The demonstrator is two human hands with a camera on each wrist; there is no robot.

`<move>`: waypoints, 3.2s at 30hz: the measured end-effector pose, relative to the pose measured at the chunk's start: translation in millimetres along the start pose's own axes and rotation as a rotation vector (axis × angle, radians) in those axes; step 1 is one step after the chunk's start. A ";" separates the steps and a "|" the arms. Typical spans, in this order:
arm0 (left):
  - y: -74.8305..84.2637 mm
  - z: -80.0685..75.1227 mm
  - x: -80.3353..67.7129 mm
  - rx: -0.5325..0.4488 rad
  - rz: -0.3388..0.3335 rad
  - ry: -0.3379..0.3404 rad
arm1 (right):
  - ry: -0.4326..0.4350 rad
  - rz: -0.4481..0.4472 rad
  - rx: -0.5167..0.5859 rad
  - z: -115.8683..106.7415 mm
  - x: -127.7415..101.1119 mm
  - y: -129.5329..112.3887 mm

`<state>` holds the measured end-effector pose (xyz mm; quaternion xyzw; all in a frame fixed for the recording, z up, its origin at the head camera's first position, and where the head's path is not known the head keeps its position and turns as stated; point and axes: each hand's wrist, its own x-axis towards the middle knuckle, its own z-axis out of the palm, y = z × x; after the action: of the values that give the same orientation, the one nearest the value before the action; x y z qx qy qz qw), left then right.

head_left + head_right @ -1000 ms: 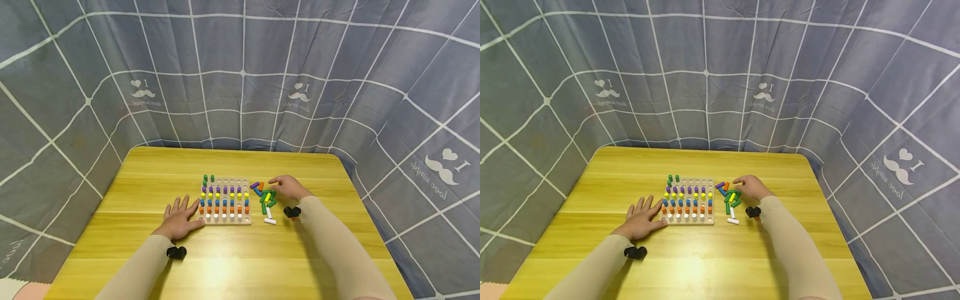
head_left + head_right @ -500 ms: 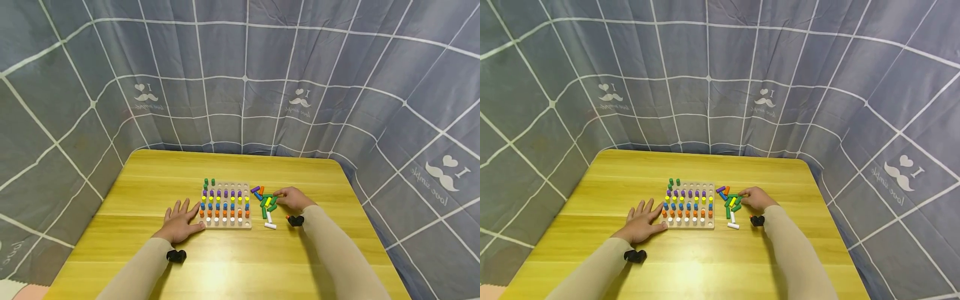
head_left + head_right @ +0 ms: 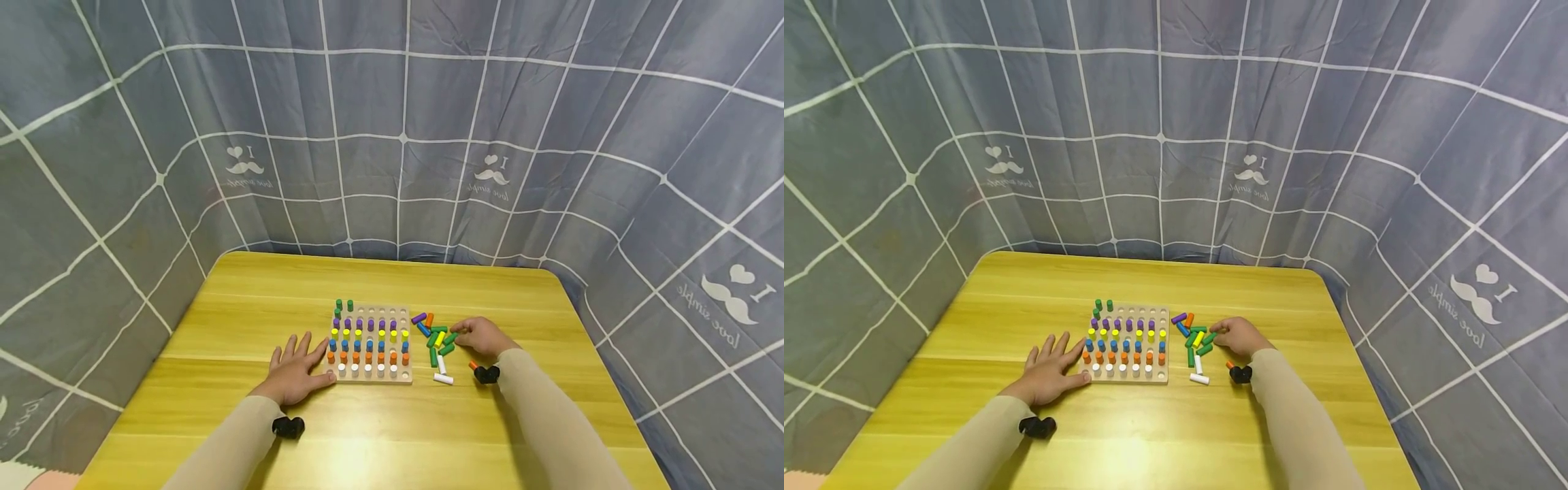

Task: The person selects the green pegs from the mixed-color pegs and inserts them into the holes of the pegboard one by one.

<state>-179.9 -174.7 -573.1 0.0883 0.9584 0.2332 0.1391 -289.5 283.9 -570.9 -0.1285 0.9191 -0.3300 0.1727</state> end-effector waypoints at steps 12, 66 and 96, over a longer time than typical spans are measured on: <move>1.2 0.5 -0.9 0.002 -0.006 -0.006 | 0.014 0.057 0.063 3.4 -0.7 1.8; 3.0 0.1 -1.2 0.001 -0.022 -0.016 | 0.023 0.017 0.262 1.8 3.2 0.9; 0.1 2.0 2.3 0.002 -0.030 -0.020 | 0.150 -0.119 0.179 68.6 63.5 -151.8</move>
<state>-181.5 -173.3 -575.3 0.0762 0.9584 0.2293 0.1521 -300.9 109.4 -536.4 -0.1417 0.8870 -0.4292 0.0945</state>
